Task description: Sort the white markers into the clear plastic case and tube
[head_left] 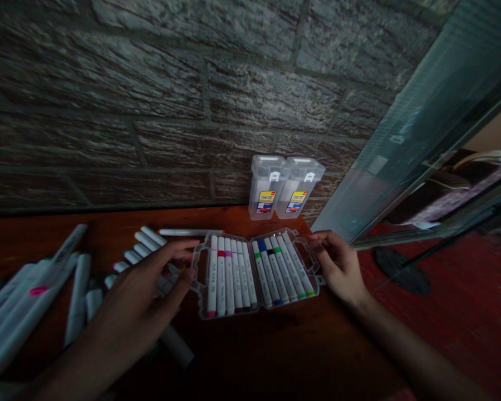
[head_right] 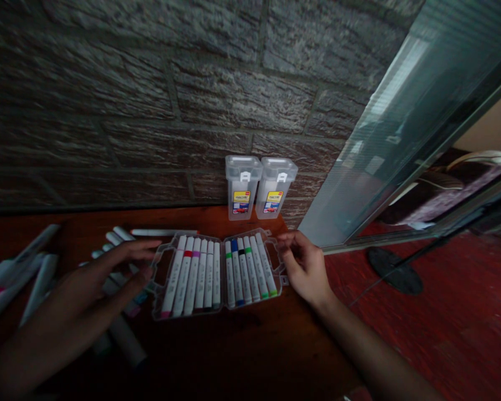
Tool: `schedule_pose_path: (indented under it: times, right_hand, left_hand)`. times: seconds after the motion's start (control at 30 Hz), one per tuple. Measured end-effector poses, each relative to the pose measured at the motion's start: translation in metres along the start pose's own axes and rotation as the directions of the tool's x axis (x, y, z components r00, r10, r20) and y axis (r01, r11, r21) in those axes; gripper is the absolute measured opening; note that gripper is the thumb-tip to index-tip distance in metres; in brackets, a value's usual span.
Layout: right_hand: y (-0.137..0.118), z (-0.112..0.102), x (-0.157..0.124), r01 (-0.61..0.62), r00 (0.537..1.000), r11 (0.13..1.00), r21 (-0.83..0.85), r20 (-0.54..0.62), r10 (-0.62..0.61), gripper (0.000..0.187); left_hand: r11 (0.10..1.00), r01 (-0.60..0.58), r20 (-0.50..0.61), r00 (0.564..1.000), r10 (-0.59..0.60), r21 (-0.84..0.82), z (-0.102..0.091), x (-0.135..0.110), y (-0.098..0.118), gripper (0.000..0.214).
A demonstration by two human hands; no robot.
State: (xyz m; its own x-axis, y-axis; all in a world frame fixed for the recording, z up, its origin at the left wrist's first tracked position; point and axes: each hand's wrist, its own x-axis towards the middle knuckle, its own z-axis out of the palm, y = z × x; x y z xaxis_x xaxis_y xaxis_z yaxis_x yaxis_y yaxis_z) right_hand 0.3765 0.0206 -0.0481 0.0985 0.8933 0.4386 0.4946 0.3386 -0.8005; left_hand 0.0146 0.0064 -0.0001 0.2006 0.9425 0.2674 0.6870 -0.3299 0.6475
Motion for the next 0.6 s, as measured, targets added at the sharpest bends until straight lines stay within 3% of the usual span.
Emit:
schedule_pose_path:
  times: [0.33,0.6]
  right_hand:
    - [-0.0031,-0.0005,-0.0007,-0.014,1.0,0.999,0.033,0.02,0.014,0.015]
    - [-0.005,0.0024,0.0026,-0.062,0.997,0.985,0.163,0.058,0.053,0.018]
  left_hand:
    - [0.999,-0.052,-0.031,0.998,0.052,0.01,-0.0013,-0.0034,0.0004,0.035]
    - [0.995,-0.089,-0.06,0.994,0.092,0.045,-0.0006,-0.0088,0.0063,0.032]
